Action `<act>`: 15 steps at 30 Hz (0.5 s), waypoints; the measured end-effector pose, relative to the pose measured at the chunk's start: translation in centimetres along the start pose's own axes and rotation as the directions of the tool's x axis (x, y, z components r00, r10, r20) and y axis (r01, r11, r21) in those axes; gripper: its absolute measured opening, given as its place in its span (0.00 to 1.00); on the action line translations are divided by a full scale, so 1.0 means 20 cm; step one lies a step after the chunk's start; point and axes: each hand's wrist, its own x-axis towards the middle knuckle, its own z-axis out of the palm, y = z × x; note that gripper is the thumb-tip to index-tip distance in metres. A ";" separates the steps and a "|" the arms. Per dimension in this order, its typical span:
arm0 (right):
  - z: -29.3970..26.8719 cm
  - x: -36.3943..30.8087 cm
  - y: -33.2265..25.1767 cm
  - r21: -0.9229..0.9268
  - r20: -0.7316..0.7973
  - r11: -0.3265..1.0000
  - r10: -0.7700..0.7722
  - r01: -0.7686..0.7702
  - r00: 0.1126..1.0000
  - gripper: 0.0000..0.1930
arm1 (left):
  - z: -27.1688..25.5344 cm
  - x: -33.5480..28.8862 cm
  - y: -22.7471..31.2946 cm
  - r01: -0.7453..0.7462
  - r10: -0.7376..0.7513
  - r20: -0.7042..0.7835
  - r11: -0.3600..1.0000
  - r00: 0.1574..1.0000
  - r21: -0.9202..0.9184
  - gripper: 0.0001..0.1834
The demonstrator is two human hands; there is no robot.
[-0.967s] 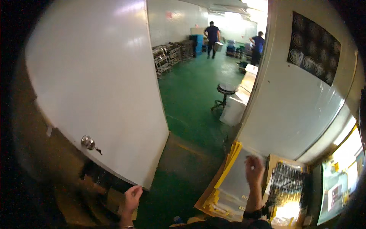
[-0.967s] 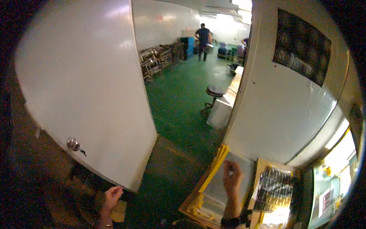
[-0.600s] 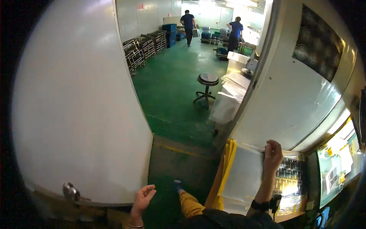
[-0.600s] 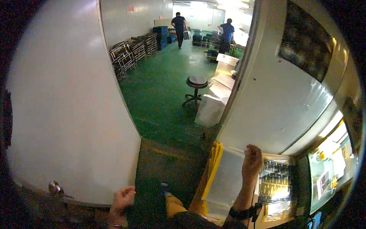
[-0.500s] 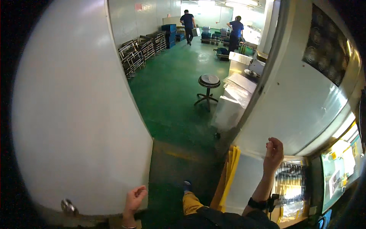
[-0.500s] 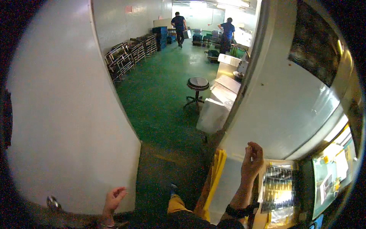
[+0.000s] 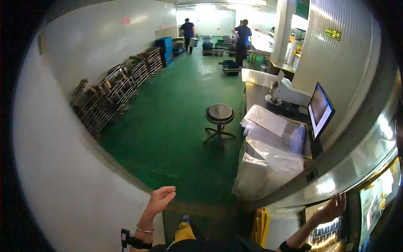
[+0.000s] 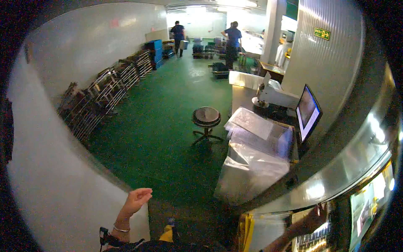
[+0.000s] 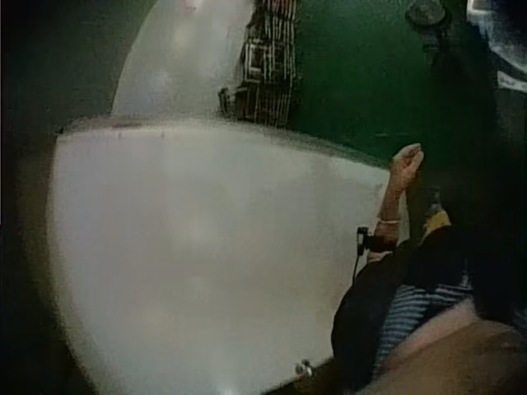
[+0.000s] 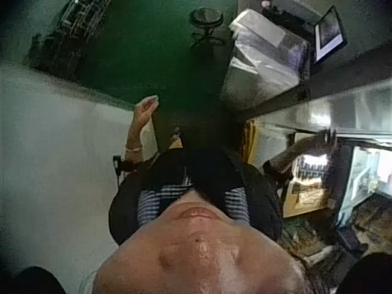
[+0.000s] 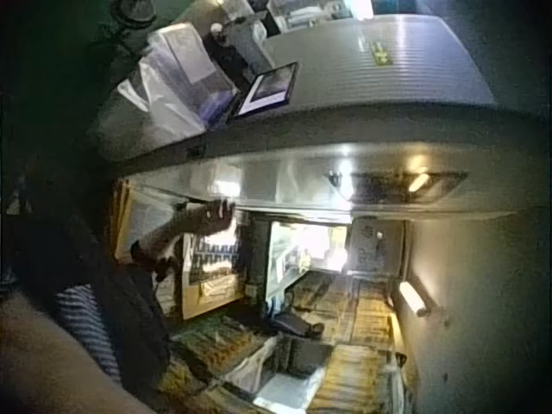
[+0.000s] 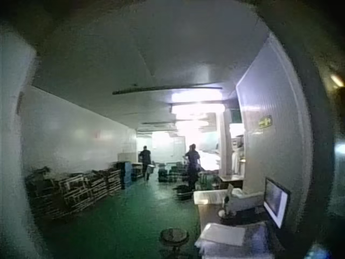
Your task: Inspecting, aligning, and organizing large transparent circuit film sheets at an industrial workstation.
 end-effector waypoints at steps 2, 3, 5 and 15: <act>-0.04 0.01 -0.05 -0.350 -0.020 0.934 -0.083 0.071 0.996 0.13 | 0.03 0.34 0.02 -0.034 0.050 0.109 0.990 0.993 -0.139 0.16; -0.02 0.00 -0.10 -0.380 -0.024 0.922 -0.089 0.073 0.996 0.13 | 0.03 0.50 0.02 -0.032 0.051 0.140 0.991 0.989 -0.130 0.15; 0.03 -0.04 -0.24 -0.531 -0.157 0.820 -0.344 0.214 0.926 0.15 | 0.03 0.87 0.01 -0.044 0.070 0.211 0.991 0.975 -0.126 0.15; 0.90 -0.14 -0.92 -0.415 -0.489 0.757 -0.654 0.505 0.577 0.10 | 0.03 2.43 0.27 -0.088 0.177 0.454 0.973 0.873 -0.211 0.14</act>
